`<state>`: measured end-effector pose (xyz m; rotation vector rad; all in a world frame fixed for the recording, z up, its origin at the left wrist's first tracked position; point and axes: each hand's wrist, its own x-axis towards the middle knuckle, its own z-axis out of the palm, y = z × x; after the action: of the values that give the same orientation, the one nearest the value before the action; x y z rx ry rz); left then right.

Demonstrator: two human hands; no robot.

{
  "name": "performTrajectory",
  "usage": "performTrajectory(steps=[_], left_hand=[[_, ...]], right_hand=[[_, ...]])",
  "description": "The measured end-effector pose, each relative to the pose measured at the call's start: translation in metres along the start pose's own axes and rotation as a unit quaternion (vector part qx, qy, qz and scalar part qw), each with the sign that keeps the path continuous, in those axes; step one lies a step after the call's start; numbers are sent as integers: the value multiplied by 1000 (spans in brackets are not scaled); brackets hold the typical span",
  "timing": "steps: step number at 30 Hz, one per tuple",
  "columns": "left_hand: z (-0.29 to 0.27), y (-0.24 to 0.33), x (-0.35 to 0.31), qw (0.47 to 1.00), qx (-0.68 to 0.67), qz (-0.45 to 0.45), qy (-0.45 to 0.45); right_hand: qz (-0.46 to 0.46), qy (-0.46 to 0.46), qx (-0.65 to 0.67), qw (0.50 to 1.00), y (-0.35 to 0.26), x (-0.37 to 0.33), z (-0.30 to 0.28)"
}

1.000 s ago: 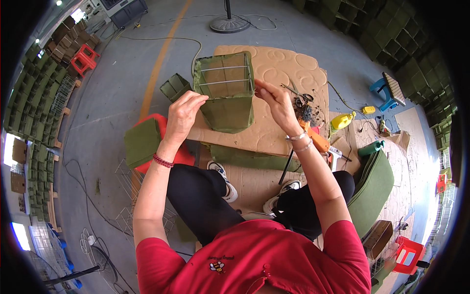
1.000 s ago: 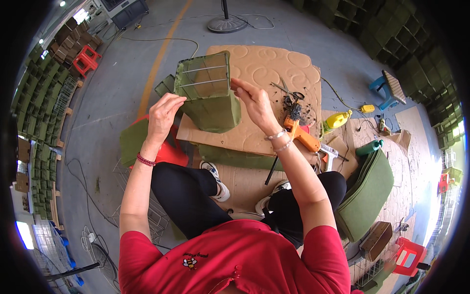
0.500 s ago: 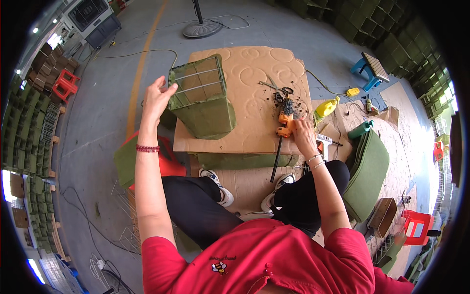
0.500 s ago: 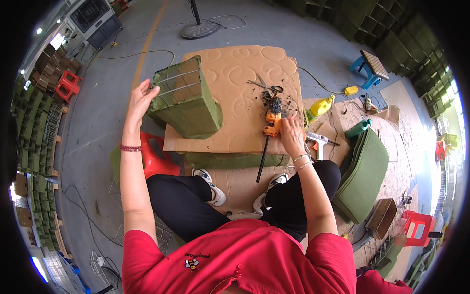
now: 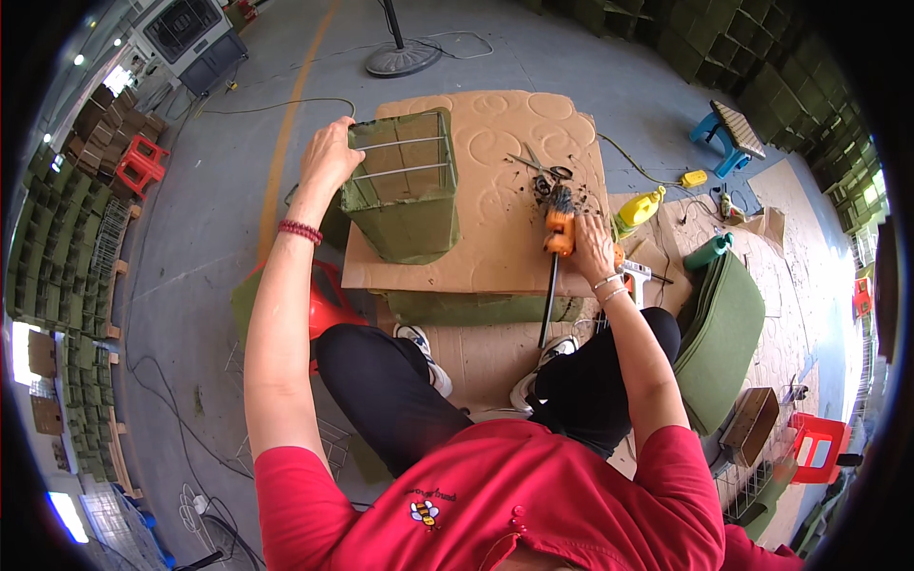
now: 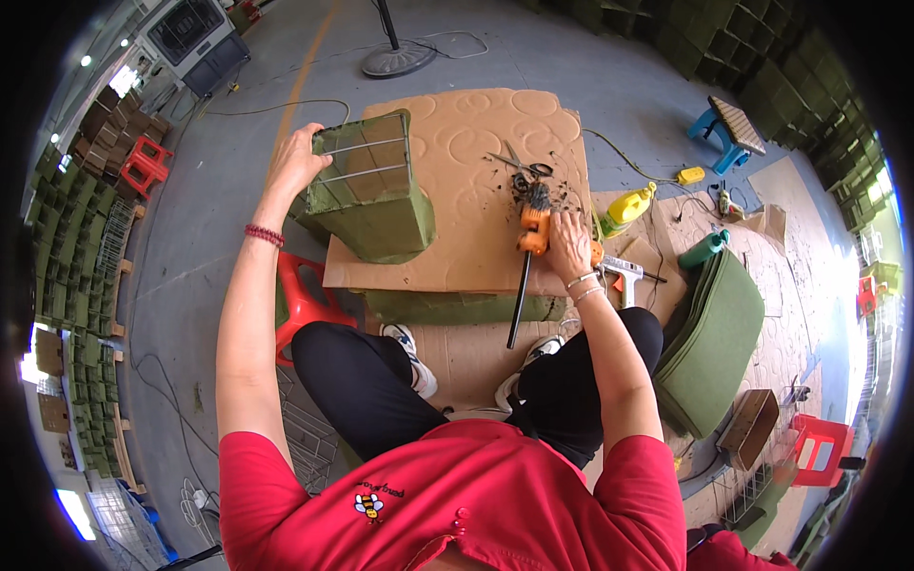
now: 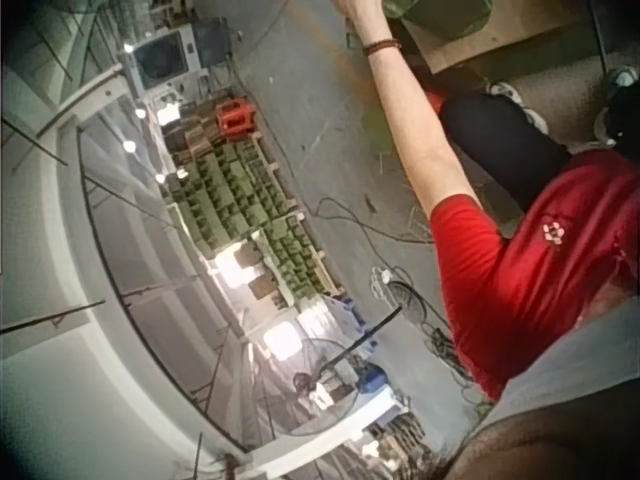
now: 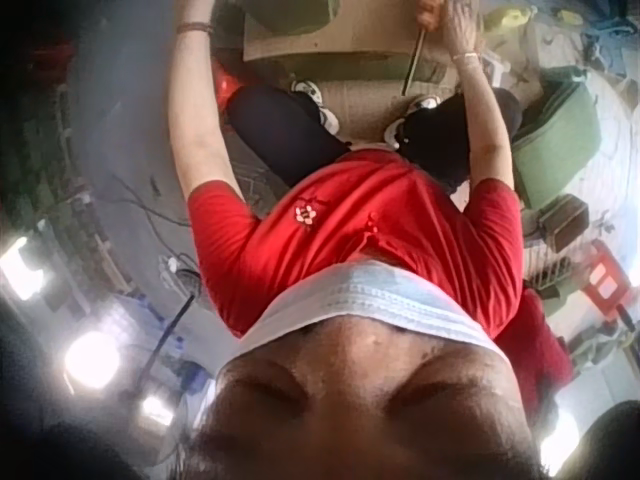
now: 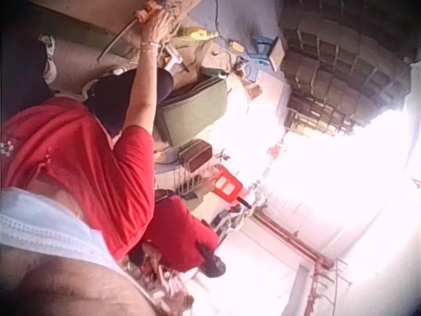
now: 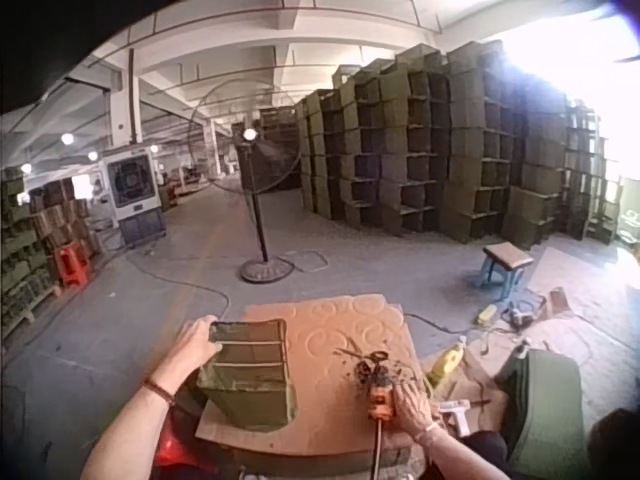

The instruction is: Applying hot glue to a wire mesh frame and attaching a green foam cover.

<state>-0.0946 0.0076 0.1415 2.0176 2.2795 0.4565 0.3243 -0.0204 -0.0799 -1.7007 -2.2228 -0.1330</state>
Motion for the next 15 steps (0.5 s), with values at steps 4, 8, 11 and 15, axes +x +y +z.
performTrajectory(steps=[4,8,11,15], left_hand=[[6,34,-46,962,31,171,210],[3,63,-79,983,38,135,116],[3,77,-110,980,-4,167,109],[9,86,-151,977,-35,163,133]], right_hand=[[155,63,302,939,-5,-3,-55],[121,-6,806,580,-15,-59,-122],[83,-103,771,622,-26,-112,-156],[130,-188,739,633,-51,-166,-179]])
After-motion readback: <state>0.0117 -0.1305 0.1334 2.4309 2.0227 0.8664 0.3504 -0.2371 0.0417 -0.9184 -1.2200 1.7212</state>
